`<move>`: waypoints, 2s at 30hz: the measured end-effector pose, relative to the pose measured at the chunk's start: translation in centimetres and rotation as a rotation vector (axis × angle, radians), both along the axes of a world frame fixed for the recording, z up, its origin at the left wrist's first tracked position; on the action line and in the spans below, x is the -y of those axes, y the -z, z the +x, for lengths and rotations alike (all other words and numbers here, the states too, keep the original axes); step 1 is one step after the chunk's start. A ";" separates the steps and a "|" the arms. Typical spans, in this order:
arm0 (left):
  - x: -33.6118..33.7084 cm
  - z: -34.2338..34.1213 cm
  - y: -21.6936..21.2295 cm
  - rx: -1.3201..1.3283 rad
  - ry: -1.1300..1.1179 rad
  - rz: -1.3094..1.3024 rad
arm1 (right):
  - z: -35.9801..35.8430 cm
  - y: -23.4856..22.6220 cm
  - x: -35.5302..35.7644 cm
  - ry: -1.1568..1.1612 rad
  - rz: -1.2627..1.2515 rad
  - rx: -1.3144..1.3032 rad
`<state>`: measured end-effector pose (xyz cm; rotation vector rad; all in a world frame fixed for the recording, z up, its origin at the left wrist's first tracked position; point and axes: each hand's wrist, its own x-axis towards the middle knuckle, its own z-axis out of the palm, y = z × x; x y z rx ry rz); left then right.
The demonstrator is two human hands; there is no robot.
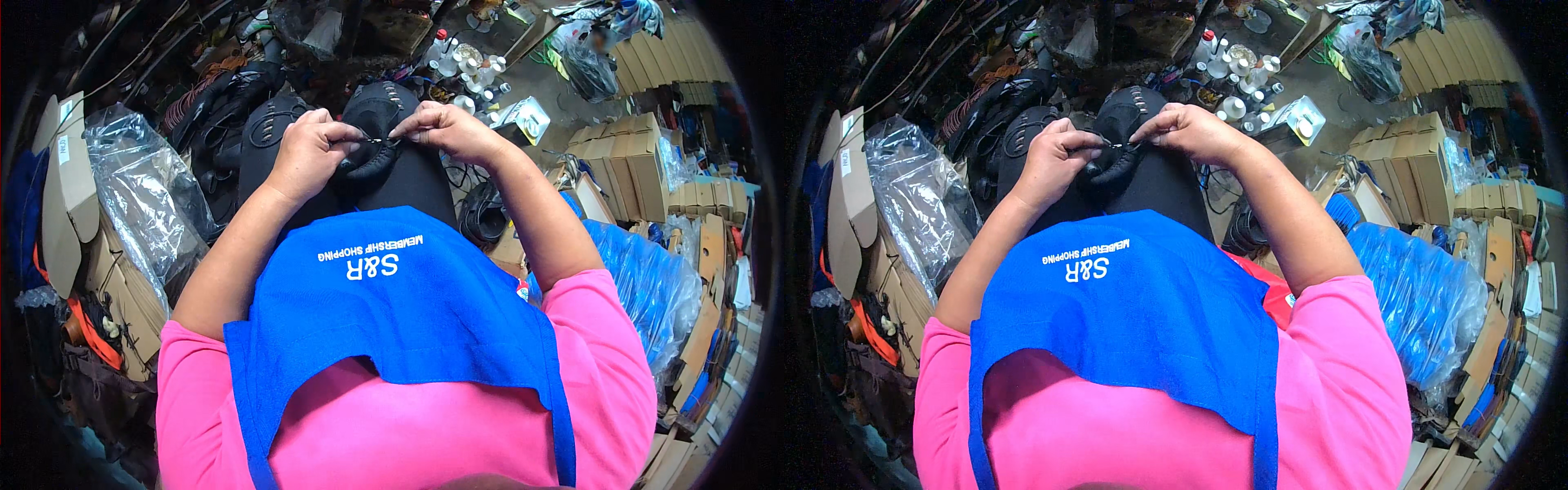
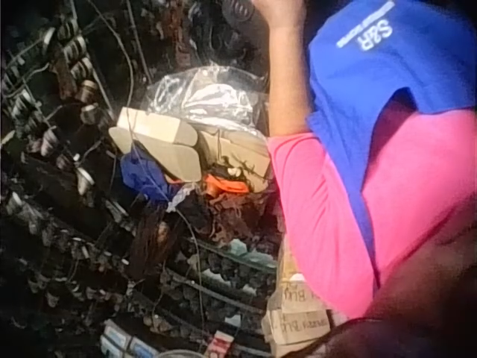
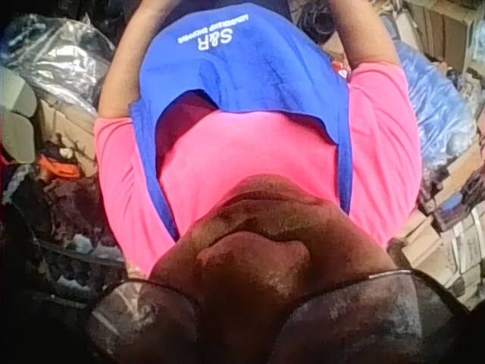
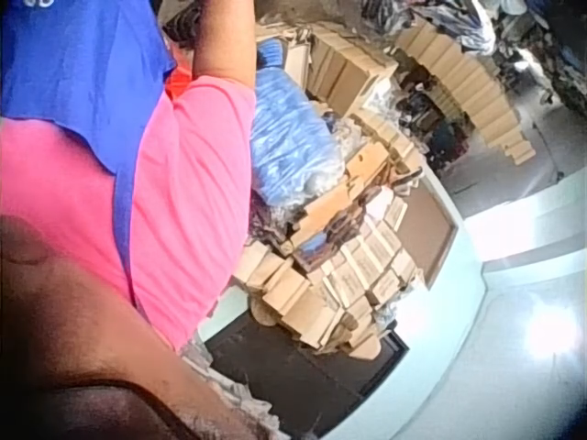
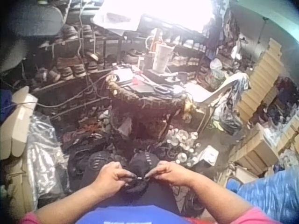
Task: Hand sewing the rim of a black shoe component.
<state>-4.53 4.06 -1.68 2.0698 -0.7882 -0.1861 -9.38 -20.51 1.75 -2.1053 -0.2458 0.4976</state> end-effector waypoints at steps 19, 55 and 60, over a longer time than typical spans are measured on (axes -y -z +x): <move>0.8 -0.3 0.4 -0.231 0.022 -0.060 | -0.8 0.8 -0.9 0.205 0.254 -0.188; 2.2 0.6 -3.1 0.041 0.301 0.308 | 2.4 -1.9 3.2 0.187 -0.877 0.366; 1.2 0.6 -2.2 0.029 0.290 0.252 | 0.5 -5.7 -2.4 -0.300 -0.886 0.490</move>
